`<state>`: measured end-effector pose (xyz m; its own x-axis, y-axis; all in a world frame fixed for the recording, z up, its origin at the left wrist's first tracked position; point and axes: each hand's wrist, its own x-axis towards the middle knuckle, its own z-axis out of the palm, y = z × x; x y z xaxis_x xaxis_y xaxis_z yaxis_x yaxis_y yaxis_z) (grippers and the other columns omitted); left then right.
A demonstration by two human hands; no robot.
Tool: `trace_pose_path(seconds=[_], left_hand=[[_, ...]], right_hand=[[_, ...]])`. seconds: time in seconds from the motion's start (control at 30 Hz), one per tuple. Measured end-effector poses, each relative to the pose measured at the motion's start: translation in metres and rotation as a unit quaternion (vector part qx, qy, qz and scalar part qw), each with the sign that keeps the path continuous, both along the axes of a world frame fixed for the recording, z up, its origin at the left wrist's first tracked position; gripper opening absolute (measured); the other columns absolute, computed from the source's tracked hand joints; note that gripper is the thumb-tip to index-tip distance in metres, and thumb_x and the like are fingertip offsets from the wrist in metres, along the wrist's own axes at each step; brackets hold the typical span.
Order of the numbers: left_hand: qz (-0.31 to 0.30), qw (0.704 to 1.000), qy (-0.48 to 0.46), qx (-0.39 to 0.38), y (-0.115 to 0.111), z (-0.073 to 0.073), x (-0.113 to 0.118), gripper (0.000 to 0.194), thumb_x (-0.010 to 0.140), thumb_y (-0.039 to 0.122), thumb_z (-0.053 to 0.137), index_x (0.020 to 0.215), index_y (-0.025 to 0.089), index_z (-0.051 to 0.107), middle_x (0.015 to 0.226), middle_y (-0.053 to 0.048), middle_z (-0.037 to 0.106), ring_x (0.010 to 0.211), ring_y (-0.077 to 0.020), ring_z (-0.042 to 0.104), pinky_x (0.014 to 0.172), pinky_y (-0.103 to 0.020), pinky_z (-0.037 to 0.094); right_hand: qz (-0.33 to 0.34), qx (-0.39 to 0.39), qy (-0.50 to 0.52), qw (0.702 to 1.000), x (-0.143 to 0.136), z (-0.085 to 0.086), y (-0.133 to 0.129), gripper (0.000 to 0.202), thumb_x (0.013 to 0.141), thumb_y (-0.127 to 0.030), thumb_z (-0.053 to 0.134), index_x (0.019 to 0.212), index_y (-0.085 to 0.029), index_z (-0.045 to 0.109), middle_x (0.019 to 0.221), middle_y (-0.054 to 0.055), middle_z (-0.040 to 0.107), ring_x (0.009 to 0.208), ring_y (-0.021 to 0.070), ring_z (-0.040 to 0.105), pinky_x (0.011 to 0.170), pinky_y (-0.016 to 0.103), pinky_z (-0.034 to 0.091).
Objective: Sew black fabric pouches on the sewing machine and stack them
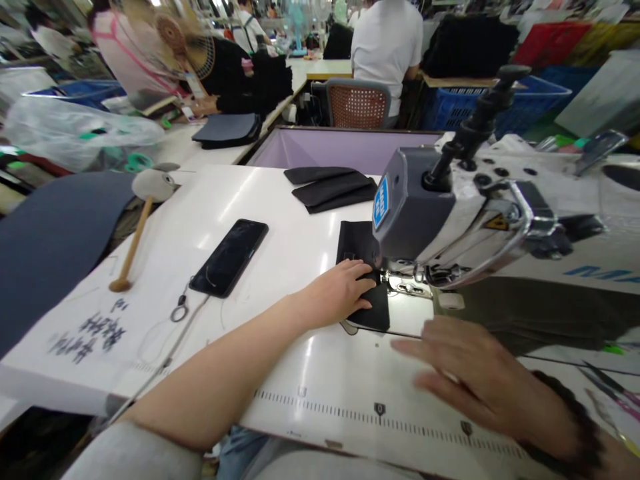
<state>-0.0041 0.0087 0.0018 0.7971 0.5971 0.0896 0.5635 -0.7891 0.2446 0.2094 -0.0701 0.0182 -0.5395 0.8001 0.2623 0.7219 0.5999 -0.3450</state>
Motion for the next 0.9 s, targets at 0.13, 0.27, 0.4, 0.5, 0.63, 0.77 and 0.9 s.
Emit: trace_pose_path(seconds=[0.13, 0.27, 0.4, 0.5, 0.63, 0.77, 0.9], left_hand=[[-0.006, 1.0, 0.002, -0.005, 0.002, 0.0, 0.001, 0.033, 0.082, 0.029, 0.054, 0.109, 0.009, 0.056, 0.115, -0.013, 0.051, 0.113, -0.0242, 0.043, 0.098, -0.036, 0.034], [-0.003, 1.0, 0.002, -0.007, 0.003, -0.002, 0.001, 0.033, 0.082, 0.029, 0.054, 0.109, 0.01, 0.056, 0.117, -0.013, 0.051, 0.112, -0.0246, 0.044, 0.099, -0.037, 0.034], [-0.006, 1.0, -0.004, -0.003, 0.005, -0.004, -0.001, 0.034, 0.081, 0.029, 0.055, 0.109, 0.01, 0.056, 0.116, -0.013, 0.051, 0.111, -0.0248, 0.044, 0.098, -0.038, 0.034], [-0.01, 1.0, -0.008, -0.004, 0.006, -0.004, -0.001, 0.033, 0.081, 0.028, 0.055, 0.109, 0.01, 0.056, 0.115, -0.013, 0.052, 0.111, -0.0247, 0.045, 0.097, -0.037, 0.036], [-0.011, 1.0, -0.008, 0.001, 0.007, -0.004, -0.001, 0.033, 0.081, 0.028, 0.055, 0.109, 0.01, 0.056, 0.115, -0.013, 0.052, 0.11, -0.0252, 0.046, 0.096, -0.038, 0.037], [-0.014, 1.0, -0.008, 0.002, 0.006, -0.004, -0.001, 0.032, 0.082, 0.028, 0.055, 0.109, 0.011, 0.055, 0.115, -0.013, 0.052, 0.109, -0.0244, 0.046, 0.094, -0.038, 0.038], [-0.011, 1.0, -0.008, 0.0, 0.008, -0.006, -0.002, 0.033, 0.082, 0.028, 0.054, 0.11, 0.011, 0.055, 0.116, -0.013, 0.051, 0.108, -0.024, 0.047, 0.094, -0.038, 0.038]], right_hand=[[0.054, 0.018, -0.092, 0.994, -0.004, -0.025, 0.022, 0.036, 0.089, -0.035, 0.035, 0.102, -0.015, 0.062, 0.07, 0.006, 0.062, 0.063, 0.0156, 0.055, 0.059, 0.028, 0.043], [0.051, 0.033, -0.104, 0.993, -0.003, -0.038, 0.026, 0.035, 0.089, -0.034, 0.039, 0.105, -0.012, 0.06, 0.071, 0.006, 0.061, 0.065, 0.0163, 0.056, 0.062, 0.029, 0.043], [0.054, 0.042, -0.085, 0.994, -0.002, -0.038, 0.024, 0.035, 0.089, -0.033, 0.038, 0.104, -0.011, 0.06, 0.071, 0.006, 0.061, 0.065, 0.016, 0.055, 0.06, 0.028, 0.042], [0.047, 0.039, -0.077, 0.995, -0.002, -0.038, 0.025, 0.034, 0.089, -0.033, 0.038, 0.104, -0.011, 0.06, 0.072, 0.006, 0.062, 0.065, 0.0155, 0.055, 0.06, 0.027, 0.042], [0.042, 0.026, -0.068, 0.996, -0.004, -0.038, 0.025, 0.033, 0.088, -0.031, 0.04, 0.105, -0.011, 0.06, 0.073, 0.006, 0.062, 0.066, 0.0159, 0.056, 0.062, 0.028, 0.043], [0.037, 0.024, -0.067, 0.997, -0.005, -0.038, 0.024, 0.031, 0.087, -0.031, 0.042, 0.105, -0.012, 0.06, 0.074, 0.006, 0.063, 0.068, 0.0164, 0.057, 0.062, 0.028, 0.044], [0.029, 0.018, -0.069, 0.997, -0.006, -0.038, 0.025, 0.03, 0.086, -0.03, 0.044, 0.104, -0.013, 0.06, 0.075, 0.006, 0.064, 0.069, 0.0168, 0.058, 0.063, 0.028, 0.044]])
